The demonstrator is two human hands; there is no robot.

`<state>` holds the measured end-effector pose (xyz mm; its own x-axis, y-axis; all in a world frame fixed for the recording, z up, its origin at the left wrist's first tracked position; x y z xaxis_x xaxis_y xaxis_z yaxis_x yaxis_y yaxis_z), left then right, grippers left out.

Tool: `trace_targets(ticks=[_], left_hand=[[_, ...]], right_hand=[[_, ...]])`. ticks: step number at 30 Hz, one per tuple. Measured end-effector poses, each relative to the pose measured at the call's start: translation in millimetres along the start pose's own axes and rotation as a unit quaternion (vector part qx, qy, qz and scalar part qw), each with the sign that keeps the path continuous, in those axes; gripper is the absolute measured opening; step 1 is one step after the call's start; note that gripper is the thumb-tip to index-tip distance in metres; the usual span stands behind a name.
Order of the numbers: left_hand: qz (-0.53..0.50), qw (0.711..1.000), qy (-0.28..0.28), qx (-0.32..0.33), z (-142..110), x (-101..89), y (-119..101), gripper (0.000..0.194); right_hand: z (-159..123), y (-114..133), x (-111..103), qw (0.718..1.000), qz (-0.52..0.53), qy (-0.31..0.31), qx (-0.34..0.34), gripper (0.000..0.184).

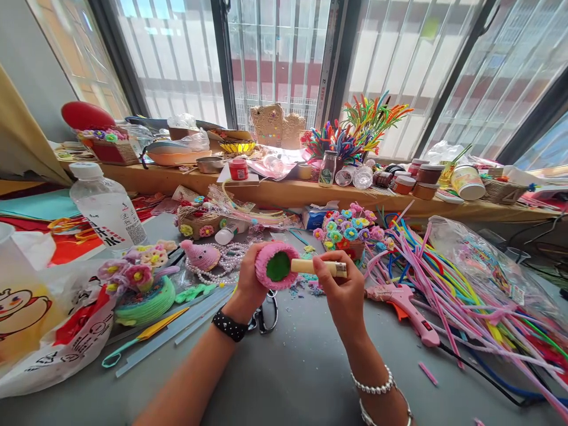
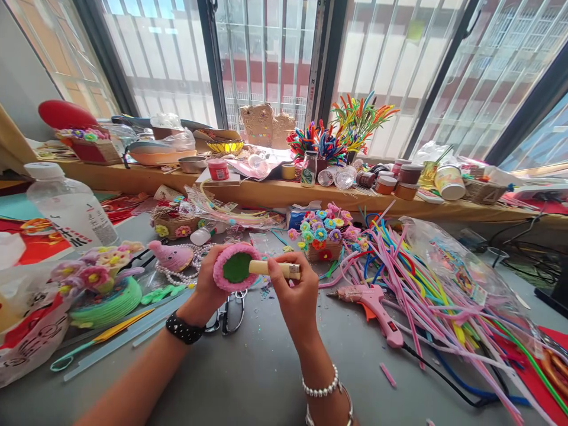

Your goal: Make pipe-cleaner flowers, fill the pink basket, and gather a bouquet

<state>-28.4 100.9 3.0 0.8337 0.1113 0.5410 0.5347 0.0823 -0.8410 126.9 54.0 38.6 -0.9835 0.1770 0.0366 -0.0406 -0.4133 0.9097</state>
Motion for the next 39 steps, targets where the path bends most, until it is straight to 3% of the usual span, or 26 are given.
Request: trace_targets(ticks=[2, 5, 11, 15, 19, 26, 33, 39], left_hand=[[-0.023, 0.998, 0.019, -0.047, -3.3, 6.8, 8.7, 0.025], [-0.043, 0.997, 0.047, -0.044, -8.5, 13.9, 11.0, 0.023], [-0.079, 0.995, 0.037, -0.051, -8.3, 11.9, 13.7, 0.023], [-0.089, 0.993, -0.009, -0.080, -8.1, 7.6, 18.4, 0.019], [-0.107, 0.988, 0.006, -0.110, -11.4, 12.9, 23.4, 0.019], [-0.121, 0.986, 0.010, -0.114, -13.6, 16.2, 29.4, 0.017], [-0.115, 0.985, 0.021, -0.124, -11.8, 13.9, 33.0, 0.017], [-0.106, 0.992, -0.006, -0.071, -13.5, 12.7, 30.2, 0.010]], right_hand=[[-4.2, 7.2, 9.4, 0.998, -0.028, 0.041, -0.025, 0.015], [-9.9, 11.7, 21.8, 0.991, -0.094, 0.083, -0.056, 0.013], [-14.4, 17.4, 24.7, 0.965, -0.221, 0.050, -0.128, 0.011], [-14.7, 18.8, 21.7, 0.970, -0.199, 0.033, -0.133, 0.011], [-17.1, 23.2, 25.4, 0.964, -0.192, 0.036, -0.180, 0.008], [-23.5, 25.6, 27.3, 0.931, -0.250, -0.020, -0.265, 0.002], [-16.5, 24.0, 23.8, 0.960, -0.185, 0.019, -0.209, 0.005], [-20.2, 27.0, 21.2, 0.933, -0.246, -0.036, -0.259, 0.003]])
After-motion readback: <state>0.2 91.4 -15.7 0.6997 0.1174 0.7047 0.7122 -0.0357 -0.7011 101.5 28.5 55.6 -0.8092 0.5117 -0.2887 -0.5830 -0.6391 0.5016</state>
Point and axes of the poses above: each hand's wrist, its own z-axis towards the middle knuckle, its own x-axis out of the palm, y = z × x, the point moved 7 cm from there along z, towards the middle knuckle, and after that the axes turned 1 degree about x, right-handed, at the moved point
